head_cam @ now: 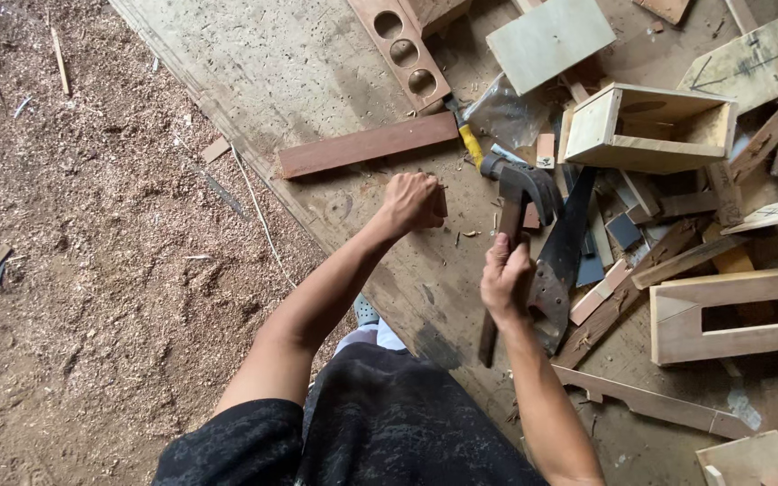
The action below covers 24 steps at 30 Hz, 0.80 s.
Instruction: The person repeatedly hammers nails into small rectangular wooden pieces on a workbench. They hold each piece with the left hand and strike with a hammer in the right hand, occasionally repositioning the wood. The work area contains scattered wood shavings and various wooden parts.
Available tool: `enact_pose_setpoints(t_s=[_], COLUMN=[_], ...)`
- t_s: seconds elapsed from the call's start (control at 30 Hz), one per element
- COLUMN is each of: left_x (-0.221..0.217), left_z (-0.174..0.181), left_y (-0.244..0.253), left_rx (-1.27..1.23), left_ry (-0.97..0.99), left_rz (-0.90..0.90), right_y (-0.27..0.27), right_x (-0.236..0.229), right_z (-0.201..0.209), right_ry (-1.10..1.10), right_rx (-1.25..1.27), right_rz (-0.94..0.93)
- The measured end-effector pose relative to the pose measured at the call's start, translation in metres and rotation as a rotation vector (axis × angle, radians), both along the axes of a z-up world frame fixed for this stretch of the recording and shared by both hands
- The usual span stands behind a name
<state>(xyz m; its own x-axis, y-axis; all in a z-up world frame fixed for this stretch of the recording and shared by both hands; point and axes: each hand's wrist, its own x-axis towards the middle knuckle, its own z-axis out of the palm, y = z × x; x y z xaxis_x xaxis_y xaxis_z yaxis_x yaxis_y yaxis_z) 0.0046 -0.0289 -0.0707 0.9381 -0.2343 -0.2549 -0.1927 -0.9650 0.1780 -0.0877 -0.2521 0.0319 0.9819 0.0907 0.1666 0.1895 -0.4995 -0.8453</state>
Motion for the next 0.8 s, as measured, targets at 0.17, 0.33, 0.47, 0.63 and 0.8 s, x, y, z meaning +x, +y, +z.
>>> enact_pose_setpoints(t_s=[0.17,0.33,0.47,0.63,0.8], left_x=[0.004,0.0,-0.003,-0.004,-0.006], left_z=[0.002,0.037,0.056,0.056,0.048], left_y=[0.007,0.011,0.013,0.018,0.018], left_rx=[-0.027,-0.117,-0.105,-0.186,-0.102], left_ry=[-0.106,-0.008,0.053,-0.013,0.023], left_rz=[-0.038,0.014,0.042,0.055,0.023], right_y=[0.019,-0.004,0.016,0.027,0.007], right_x=[0.013,0.014,0.009,0.008,0.005], right_z=[0.001,0.019,0.006,0.001,0.02], right_ry=[0.333,0.194,-0.058,0.34,-0.141], right_rx=[-0.164,0.003,0.036,-0.12,-0.176], right_rz=[0.012,-0.071,-0.082,-0.007,-0.035])
